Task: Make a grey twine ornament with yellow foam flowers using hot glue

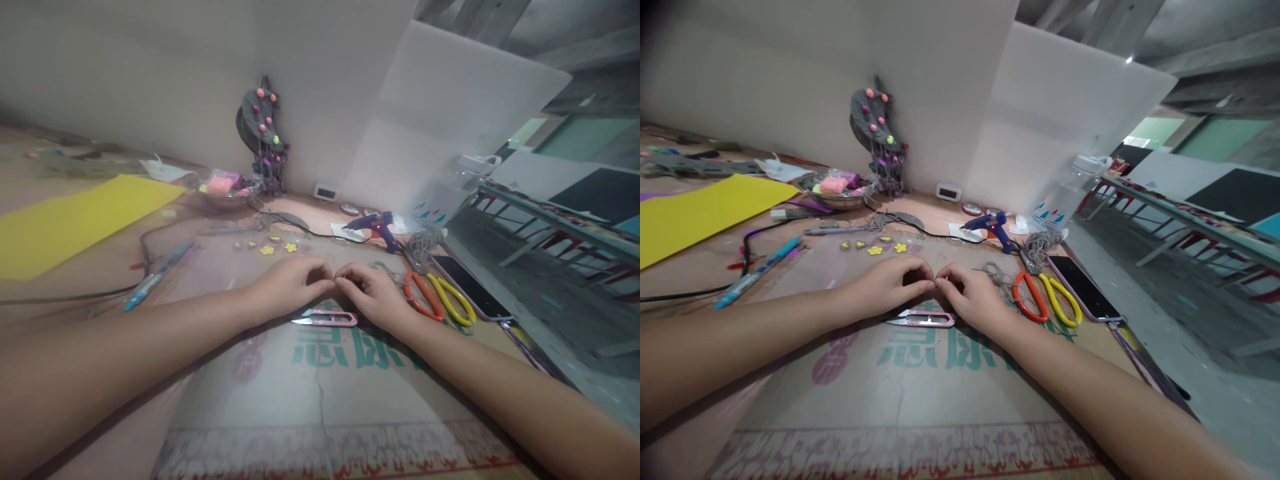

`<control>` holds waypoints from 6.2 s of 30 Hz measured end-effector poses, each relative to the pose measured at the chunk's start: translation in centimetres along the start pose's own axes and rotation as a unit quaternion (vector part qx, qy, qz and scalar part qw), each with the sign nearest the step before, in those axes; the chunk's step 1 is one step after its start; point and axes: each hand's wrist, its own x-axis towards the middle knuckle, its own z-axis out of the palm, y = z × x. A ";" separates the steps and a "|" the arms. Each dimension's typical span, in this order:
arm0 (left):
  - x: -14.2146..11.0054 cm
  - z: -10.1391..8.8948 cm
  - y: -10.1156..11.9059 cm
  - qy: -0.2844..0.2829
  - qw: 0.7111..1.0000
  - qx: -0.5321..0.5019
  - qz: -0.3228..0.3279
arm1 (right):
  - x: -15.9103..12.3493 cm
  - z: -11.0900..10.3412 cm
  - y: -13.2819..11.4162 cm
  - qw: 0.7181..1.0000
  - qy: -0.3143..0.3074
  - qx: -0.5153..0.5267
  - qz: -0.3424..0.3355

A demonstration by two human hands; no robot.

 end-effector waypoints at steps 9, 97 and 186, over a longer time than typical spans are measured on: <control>0.1 0.1 -0.1 0.002 1.000 0.002 0.000 | 0.0 0.1 0.0 1.000 -0.003 0.003 0.004; 0.0 -0.2 0.6 0.076 0.995 -0.026 -0.055 | 2.6 -8.1 5.2 0.972 0.198 -0.124 0.027; 0.3 -0.1 0.7 0.089 0.989 -0.094 -0.073 | 0.8 -0.6 -2.4 0.958 0.142 0.195 0.156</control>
